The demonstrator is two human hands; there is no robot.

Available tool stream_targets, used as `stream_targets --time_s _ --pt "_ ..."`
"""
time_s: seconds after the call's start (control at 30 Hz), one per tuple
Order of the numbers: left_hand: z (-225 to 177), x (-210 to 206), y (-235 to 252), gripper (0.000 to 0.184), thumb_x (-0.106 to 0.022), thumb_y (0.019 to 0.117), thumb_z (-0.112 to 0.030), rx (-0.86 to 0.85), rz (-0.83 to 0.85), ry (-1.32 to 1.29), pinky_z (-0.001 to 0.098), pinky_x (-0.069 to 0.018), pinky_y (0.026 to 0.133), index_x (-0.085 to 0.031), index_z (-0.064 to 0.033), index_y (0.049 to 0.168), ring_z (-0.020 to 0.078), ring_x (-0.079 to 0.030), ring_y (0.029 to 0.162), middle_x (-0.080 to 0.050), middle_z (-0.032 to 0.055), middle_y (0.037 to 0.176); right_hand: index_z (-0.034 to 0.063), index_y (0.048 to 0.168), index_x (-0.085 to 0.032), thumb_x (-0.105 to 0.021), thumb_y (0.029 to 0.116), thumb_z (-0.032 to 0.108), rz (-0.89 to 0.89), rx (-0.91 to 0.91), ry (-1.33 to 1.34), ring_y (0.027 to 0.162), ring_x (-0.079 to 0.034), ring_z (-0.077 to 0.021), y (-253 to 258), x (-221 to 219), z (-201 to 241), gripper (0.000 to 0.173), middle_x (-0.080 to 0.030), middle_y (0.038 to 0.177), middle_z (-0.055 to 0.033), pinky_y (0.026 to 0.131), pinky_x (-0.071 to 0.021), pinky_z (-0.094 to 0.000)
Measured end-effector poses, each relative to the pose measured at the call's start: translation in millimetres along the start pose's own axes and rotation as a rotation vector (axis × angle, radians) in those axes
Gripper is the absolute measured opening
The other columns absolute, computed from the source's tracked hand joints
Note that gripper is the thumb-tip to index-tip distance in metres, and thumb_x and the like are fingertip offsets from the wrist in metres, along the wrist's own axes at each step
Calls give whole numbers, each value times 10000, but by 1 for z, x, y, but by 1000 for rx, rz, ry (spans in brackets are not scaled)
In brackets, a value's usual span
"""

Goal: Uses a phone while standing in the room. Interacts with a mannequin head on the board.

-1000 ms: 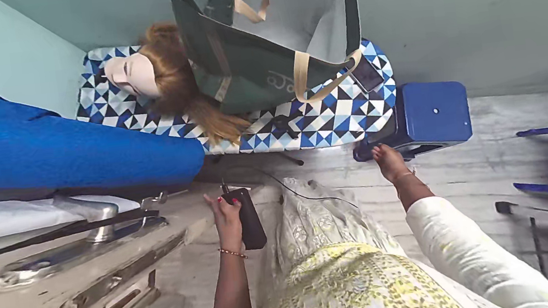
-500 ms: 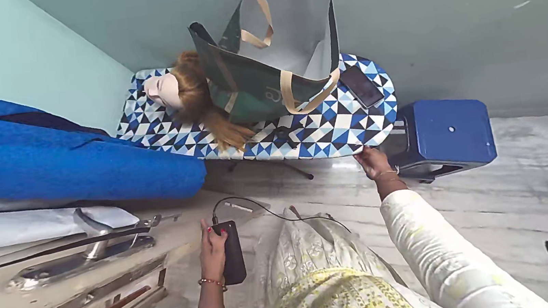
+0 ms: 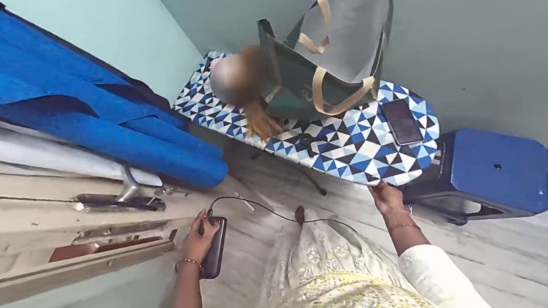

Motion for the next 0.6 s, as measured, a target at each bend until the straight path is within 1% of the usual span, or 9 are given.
stream_targets --time_s 0.07,0.13,0.2,0.27,0.37,0.5,0.6 --pt "12 5 -3 652 -653 995 -331 25 -10 73 672 -378 1085 -400 -197 1581 487 -538 1314 -562 277 1424 -31 1236 -471 -420 1052 14 16 -21 14 765 -614 -132 -16 12 -13 196 -562 966 -110 719 -566 -279" --pt "21 9 -5 669 -662 989 -351 33 -44 87 667 -363 1098 -398 -188 1583 495 -518 1331 -549 289 1433 -30 1222 -470 -414 1051 5 21 -39 29 756 -618 -131 -29 22 -26 183 -566 957 -110 713 -570 -279" --pt "28 12 -8 656 -649 996 -351 33 -88 58 650 -352 1117 -406 -167 1577 478 -510 1348 -549 281 1440 -20 1191 -475 -421 1038 -7 13 -46 32 740 -619 -135 -40 29 -35 163 -570 938 -110 698 -572 -280" --pt "40 14 -9 651 -646 996 -355 31 -117 37 642 -342 1130 -417 -150 1571 476 -498 1360 -545 285 1441 -23 1209 -470 -425 1032 -9 11 -38 41 765 -614 -147 -48 36 -41 183 -562 960 -119 712 -567 -289" --pt "63 17 -5 673 -647 983 -407 22 -122 54 645 -332 1136 -424 -165 1569 470 -477 1380 -532 276 1459 -34 1241 -459 -428 1039 -5 27 -22 58 800 -601 -158 -59 44 -47 206 -552 1000 -132 731 -553 -293" --pt "87 24 -3 695 -660 970 -438 0 -114 51 647 -333 1137 -425 -175 1569 471 -468 1387 -513 281 1474 -30 1185 -479 -445 1030 -8 -12 9 78 739 -594 -151 -79 59 -62 160 -557 944 -122 686 -555 -289" --pt "97 31 -8 692 -650 982 -429 -31 -98 40 641 -335 1137 -414 -158 1574 484 -466 1383 -504 306 1469 -29 1150 -497 -454 1025 -4 -62 25 93 714 -587 -150 -98 74 -77 135 -558 916 -115 664 -549 -288"
Point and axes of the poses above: each hand's wrist, its own y-axis towards the middle knuckle, its own x-axis out of the back of the hand, z = x × y, the point moved 8 cm from there along y, towards the middle knuckle
